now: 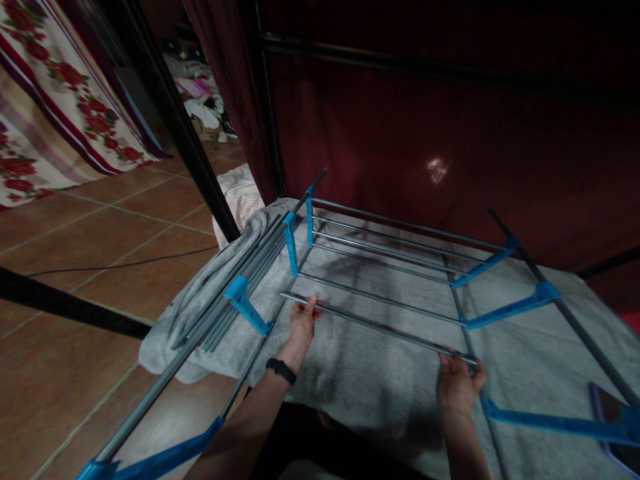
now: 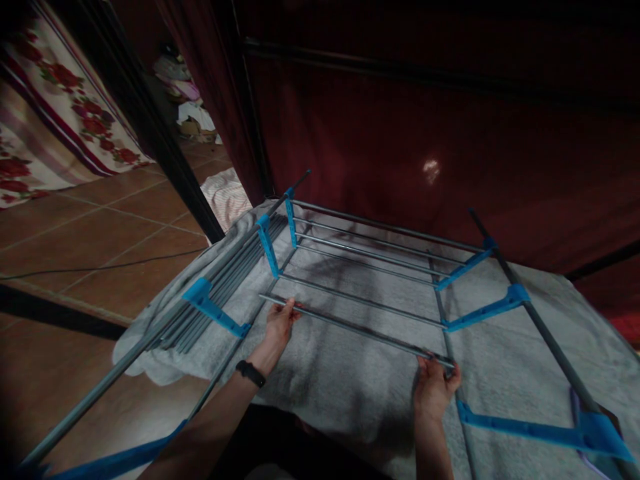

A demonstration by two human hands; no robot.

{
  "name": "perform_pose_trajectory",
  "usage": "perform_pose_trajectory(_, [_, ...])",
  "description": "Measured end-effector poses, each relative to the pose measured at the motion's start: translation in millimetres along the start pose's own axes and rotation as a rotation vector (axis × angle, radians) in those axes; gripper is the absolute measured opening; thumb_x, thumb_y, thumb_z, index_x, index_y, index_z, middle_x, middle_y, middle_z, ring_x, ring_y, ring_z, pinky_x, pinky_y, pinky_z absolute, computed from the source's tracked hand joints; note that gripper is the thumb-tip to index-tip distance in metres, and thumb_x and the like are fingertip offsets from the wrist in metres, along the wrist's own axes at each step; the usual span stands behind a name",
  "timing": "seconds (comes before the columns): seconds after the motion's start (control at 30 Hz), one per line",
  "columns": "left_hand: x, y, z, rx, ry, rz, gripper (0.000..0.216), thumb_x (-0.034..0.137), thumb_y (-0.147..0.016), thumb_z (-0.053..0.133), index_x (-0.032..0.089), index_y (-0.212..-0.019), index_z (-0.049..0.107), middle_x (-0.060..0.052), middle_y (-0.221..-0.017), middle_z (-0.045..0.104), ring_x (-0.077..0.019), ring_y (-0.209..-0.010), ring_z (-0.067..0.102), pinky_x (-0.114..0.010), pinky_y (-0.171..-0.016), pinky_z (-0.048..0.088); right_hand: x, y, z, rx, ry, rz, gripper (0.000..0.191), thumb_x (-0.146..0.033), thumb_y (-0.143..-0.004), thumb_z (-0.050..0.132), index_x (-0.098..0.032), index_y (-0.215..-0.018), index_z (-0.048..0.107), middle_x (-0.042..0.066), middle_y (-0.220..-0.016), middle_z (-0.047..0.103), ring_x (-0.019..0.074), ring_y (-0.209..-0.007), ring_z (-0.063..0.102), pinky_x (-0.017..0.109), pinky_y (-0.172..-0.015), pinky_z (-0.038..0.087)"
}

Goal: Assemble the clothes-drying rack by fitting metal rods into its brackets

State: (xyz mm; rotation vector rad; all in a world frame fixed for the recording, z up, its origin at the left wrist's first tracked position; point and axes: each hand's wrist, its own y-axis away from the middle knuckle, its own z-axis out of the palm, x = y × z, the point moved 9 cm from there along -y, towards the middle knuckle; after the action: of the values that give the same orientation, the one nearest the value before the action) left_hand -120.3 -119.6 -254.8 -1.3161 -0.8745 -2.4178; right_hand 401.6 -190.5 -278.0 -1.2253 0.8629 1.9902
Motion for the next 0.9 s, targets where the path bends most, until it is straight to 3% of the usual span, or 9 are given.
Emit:
perform_pose_trajectory(0.1, [0.4,-2.6,-1.3,0.003,-0.004,0.001,0.052,0.046,-0.078,0.115,0.027,-0.088,0.067,0.001,-0.081,0.078,-0.0212,-0.077,0.08,-0.034,-0.072,0.064,3.4,-3.3,-4.4,-0.021,-0.004,-0.039,0.065,-0.025,-0.07,0.094,-0.039,-0.12,0.055,-0.008,-0.103,0.078,0.0185,-0.082,0.083,0.037,-0.077,0.08])
perform_pose_trajectory(0.27, [1.8,1.0,-0.4,-0.096,-0.016,-0.049,0.044,0.042,-0.079,0.113,0.029,-0.091,0.072,-0.004,-0.089,0.085,-0.0284,-0.098,0.088,-0.04,-0.091,0.07,10.3,-11.8,-8.3,-0.031,0.014,-0.081,0.071,-0.032,-0.066,0.104,-0.036,-0.117,0.055,-0.012,-0.095,0.069,0.0134,-0.072,0.072,0.032,-0.073,0.077])
perform_pose_trajectory(0.4, [5.9,2.7,-1.6,-0.135,-0.019,-0.072,0.04,0.041,-0.083,0.109,0.03,-0.088,0.07,-0.005,-0.092,0.086,-0.0281,-0.098,0.087,-0.042,-0.096,0.072,9.8,-9.9,-5.1,0.035,-0.015,-0.063,0.067,-0.027,-0.067,0.1,-0.035,-0.119,0.057,-0.011,-0.093,0.068,0.0143,-0.067,0.07,0.035,-0.066,0.077])
perform_pose_trajectory(0.53, [7.8,2.1,-1.9,-0.121,0.004,-0.074,0.039,0.033,-0.084,0.107,0.029,-0.086,0.069,-0.001,-0.089,0.082,-0.0222,-0.087,0.081,-0.04,-0.093,0.071,5.2,-4.1,-0.4,0.088,0.001,-0.055,0.063,-0.026,-0.071,0.096,-0.035,-0.117,0.055,-0.011,-0.094,0.067,0.0141,-0.064,0.07,0.037,-0.07,0.079])
perform_pose_trajectory(0.77, [7.5,0.6,-3.1,-0.079,0.009,-0.045,0.049,0.031,-0.085,0.107,0.028,-0.078,0.059,0.005,-0.077,0.073,-0.0152,-0.071,0.072,-0.03,-0.081,0.066,8.4,-3.7,2.5,0.032,0.014,-0.069,0.055,-0.033,-0.08,0.093,-0.036,-0.118,0.052,-0.008,-0.104,0.07,0.0143,-0.068,0.073,0.037,-0.074,0.078])
perform_pose_trajectory(0.9, [9.8,4.0,-2.7,-0.048,0.006,-0.045,0.048,0.029,-0.088,0.107,0.028,-0.079,0.059,0.006,-0.074,0.071,-0.0152,-0.069,0.072,-0.03,-0.079,0.066,13.6,-9.3,0.1,0.022,0.026,-0.079,0.058,-0.034,-0.077,0.094,-0.037,-0.116,0.05,-0.012,-0.097,0.065,0.0137,-0.069,0.071,0.035,-0.078,0.078])
